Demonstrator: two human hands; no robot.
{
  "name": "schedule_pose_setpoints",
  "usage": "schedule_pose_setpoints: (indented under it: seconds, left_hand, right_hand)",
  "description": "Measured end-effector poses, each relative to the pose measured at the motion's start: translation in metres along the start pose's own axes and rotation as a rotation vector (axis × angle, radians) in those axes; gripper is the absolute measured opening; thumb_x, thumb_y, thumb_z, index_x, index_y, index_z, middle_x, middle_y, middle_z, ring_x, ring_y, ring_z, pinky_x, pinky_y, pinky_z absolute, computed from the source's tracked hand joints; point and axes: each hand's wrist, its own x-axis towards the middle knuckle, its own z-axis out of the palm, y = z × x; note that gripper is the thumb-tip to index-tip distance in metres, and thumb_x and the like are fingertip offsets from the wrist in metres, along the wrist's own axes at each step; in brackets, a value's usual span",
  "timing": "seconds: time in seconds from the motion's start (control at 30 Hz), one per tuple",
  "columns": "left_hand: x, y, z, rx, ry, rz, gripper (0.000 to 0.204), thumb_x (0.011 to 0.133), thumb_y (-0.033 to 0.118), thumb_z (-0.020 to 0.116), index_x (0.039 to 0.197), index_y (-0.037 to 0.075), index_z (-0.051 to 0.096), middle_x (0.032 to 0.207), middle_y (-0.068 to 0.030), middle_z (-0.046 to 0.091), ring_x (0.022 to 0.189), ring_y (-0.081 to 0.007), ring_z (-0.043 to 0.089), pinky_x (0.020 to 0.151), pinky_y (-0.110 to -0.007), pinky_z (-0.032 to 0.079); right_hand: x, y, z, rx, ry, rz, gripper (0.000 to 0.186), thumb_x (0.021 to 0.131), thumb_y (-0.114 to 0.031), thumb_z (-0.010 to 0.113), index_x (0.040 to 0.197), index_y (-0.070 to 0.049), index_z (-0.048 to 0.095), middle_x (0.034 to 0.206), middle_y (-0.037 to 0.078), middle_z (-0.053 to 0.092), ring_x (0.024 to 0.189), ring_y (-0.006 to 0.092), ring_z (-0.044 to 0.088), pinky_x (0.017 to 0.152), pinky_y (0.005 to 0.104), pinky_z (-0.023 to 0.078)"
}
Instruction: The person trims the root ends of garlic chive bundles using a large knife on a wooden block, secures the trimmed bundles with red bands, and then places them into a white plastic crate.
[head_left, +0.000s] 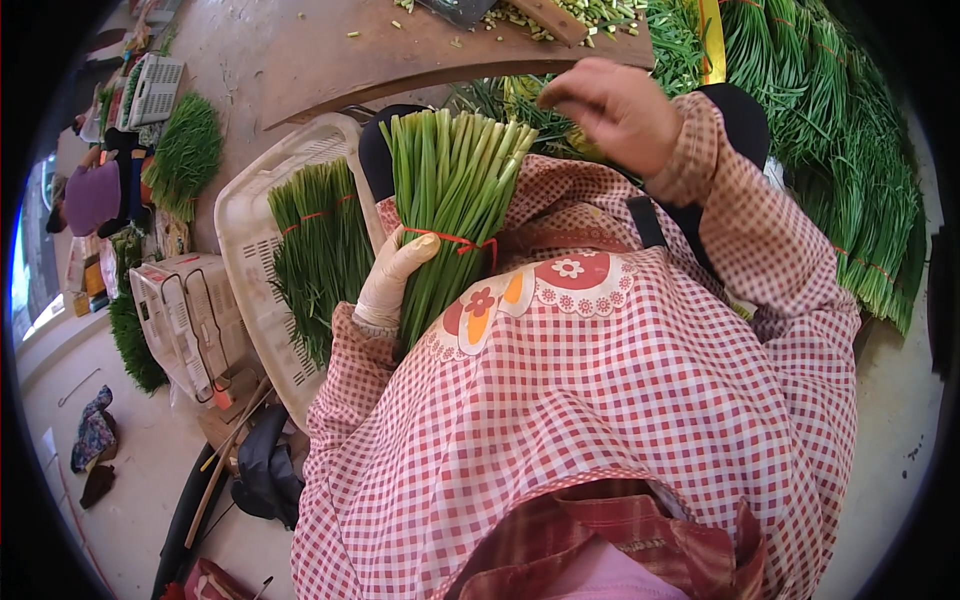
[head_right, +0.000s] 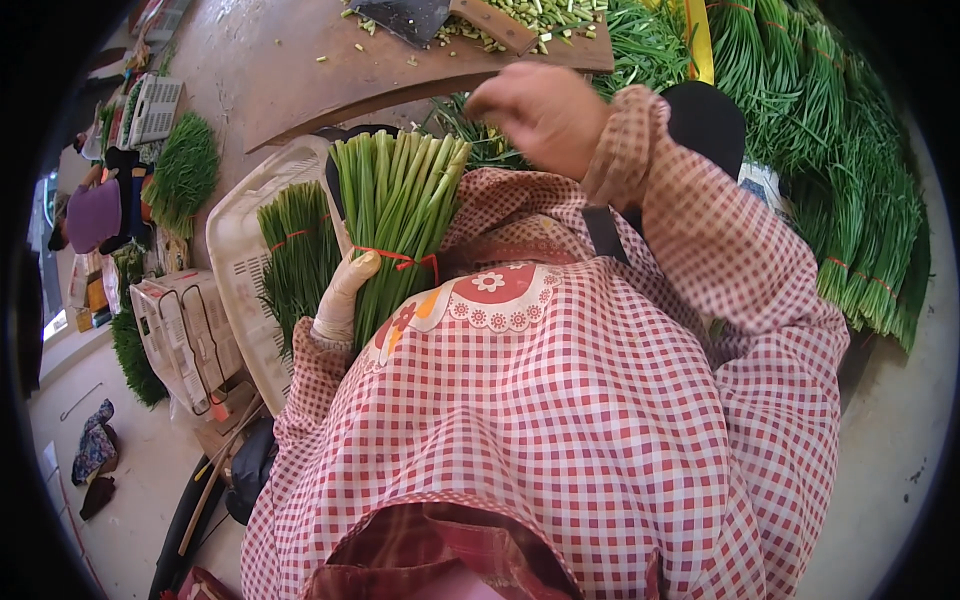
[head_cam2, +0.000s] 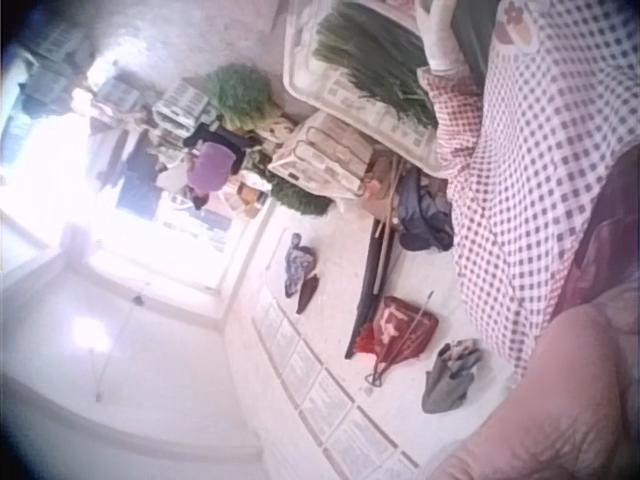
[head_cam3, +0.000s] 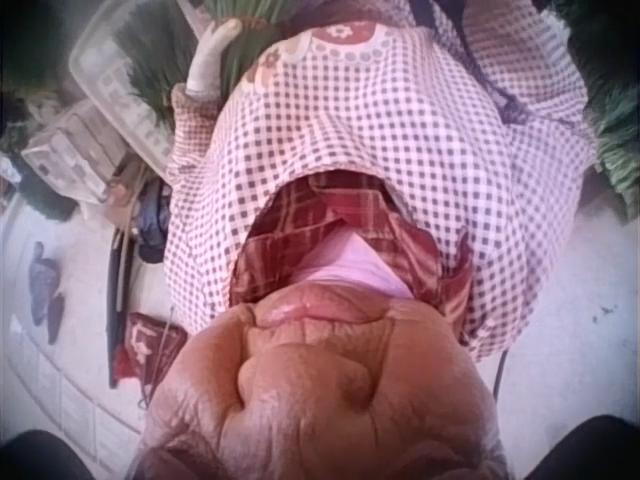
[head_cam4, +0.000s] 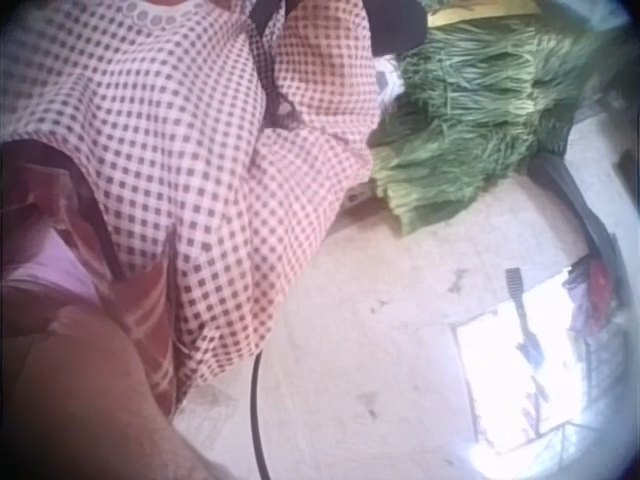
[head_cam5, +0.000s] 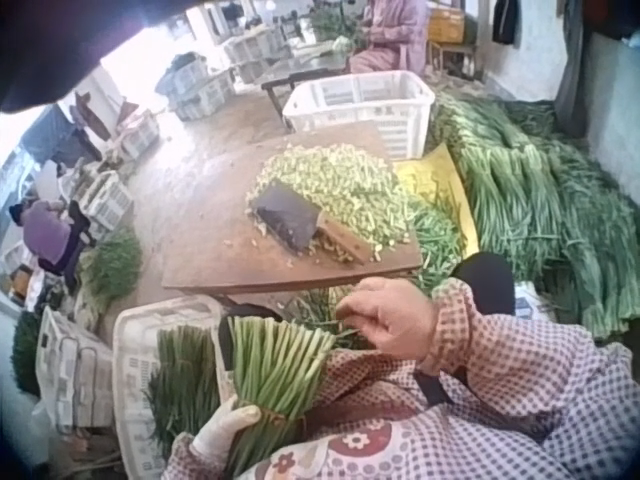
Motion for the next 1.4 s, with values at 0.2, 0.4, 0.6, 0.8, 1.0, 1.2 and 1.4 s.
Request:
schedule_pose_setpoints:
  seconds: [0.2, 0.4, 0.6, 0.8, 1.0, 1.2, 1.4]
  left_hand:
    - [-0.004, 0.011, 0.018, -0.080, 0.001, 0.015, 0.046, 0.080, 0.027, 0.066, 0.114, -0.002, 0.053, 0.100, -0.0069, 0.062, 0.087, -0.0140, 0.060, 0.080, -0.026, 0.049]
    - [-0.009, 0.010, 0.014, -0.119, -0.008, -0.003, 0.046, 0.080, 0.026, 0.067, 0.115, 0.000, 0.053, 0.101, -0.0073, 0.062, 0.088, -0.0141, 0.060, 0.080, -0.027, 0.049]
    - [-0.005, 0.007, 0.007, -0.129, -0.048, -0.004, 0.046, 0.079, 0.026, 0.068, 0.115, 0.000, 0.053, 0.101, -0.0062, 0.062, 0.086, -0.0124, 0.059, 0.078, -0.026, 0.048]
    - [-0.014, 0.004, -0.012, -0.069, 0.024, 0.072, 0.040, 0.082, 0.019, 0.062, 0.114, -0.002, 0.053, 0.089, 0.0001, 0.058, 0.074, -0.0071, 0.053, 0.070, -0.021, 0.045]
    - [-0.031, 0.020, -0.066, 0.236, -0.100, 0.297, 0.057, 0.069, 0.020, 0.073, 0.115, -0.005, 0.052, 0.102, -0.0076, 0.063, 0.088, -0.0149, 0.059, 0.081, -0.030, 0.047]
    - [-0.047, 0.063, 0.012, 0.717, 0.158, 0.472, 0.072, 0.057, 0.019, 0.083, 0.118, -0.001, 0.050, 0.108, -0.0095, 0.060, 0.097, -0.0186, 0.058, 0.087, -0.031, 0.045]
    - [-0.026, -0.003, 0.032, 0.987, 0.293, 0.523, 0.081, 0.053, 0.029, 0.086, 0.120, 0.002, 0.049, 0.106, -0.0130, 0.057, 0.100, -0.0280, 0.052, 0.090, -0.037, 0.042]
  right_hand:
    - [0.002, -0.056, 0.037, 0.298, -0.129, -0.068, 0.024, 0.079, -0.019, 0.068, 0.094, -0.001, 0.064, 0.084, 0.012, 0.062, 0.079, 0.0243, 0.061, 0.071, 0.0345, 0.050]
    - [0.013, -0.064, 0.033, 0.687, -0.266, 0.090, 0.014, 0.079, -0.008, 0.066, 0.089, 0.000, 0.062, 0.080, 0.008, 0.062, 0.077, 0.0168, 0.060, 0.069, 0.0282, 0.048]
    - [0.022, -0.082, 0.038, 1.061, -0.181, 0.366, 0.012, 0.089, -0.009, 0.054, 0.096, 0.000, 0.050, 0.077, 0.009, 0.063, 0.062, 0.0140, 0.063, 0.056, 0.0269, 0.054]
    - [0.021, -0.018, -0.029, 0.809, 0.061, 0.453, 0.024, 0.090, -0.015, 0.055, 0.107, 0.001, 0.050, 0.093, 0.012, 0.063, 0.082, 0.0179, 0.063, 0.068, 0.0291, 0.054]
    - [-0.015, 0.020, -0.023, 0.287, -0.295, 0.279, 0.054, 0.092, -0.036, 0.049, 0.132, -0.001, 0.041, 0.127, 0.017, 0.049, 0.120, 0.0268, 0.044, 0.102, 0.0378, 0.035]
    - [0.036, -0.055, 0.044, 1.220, 0.012, 0.298, 0.066, 0.095, -0.052, 0.034, 0.140, -0.005, 0.029, 0.133, 0.014, 0.043, 0.123, 0.0247, 0.041, 0.104, 0.0334, 0.033]
    - [0.018, -0.025, 0.102, 0.835, 0.023, 0.416, 0.042, 0.092, -0.036, 0.047, 0.115, -0.002, 0.053, 0.107, 0.015, 0.061, 0.100, 0.0249, 0.059, 0.089, 0.0337, 0.044]
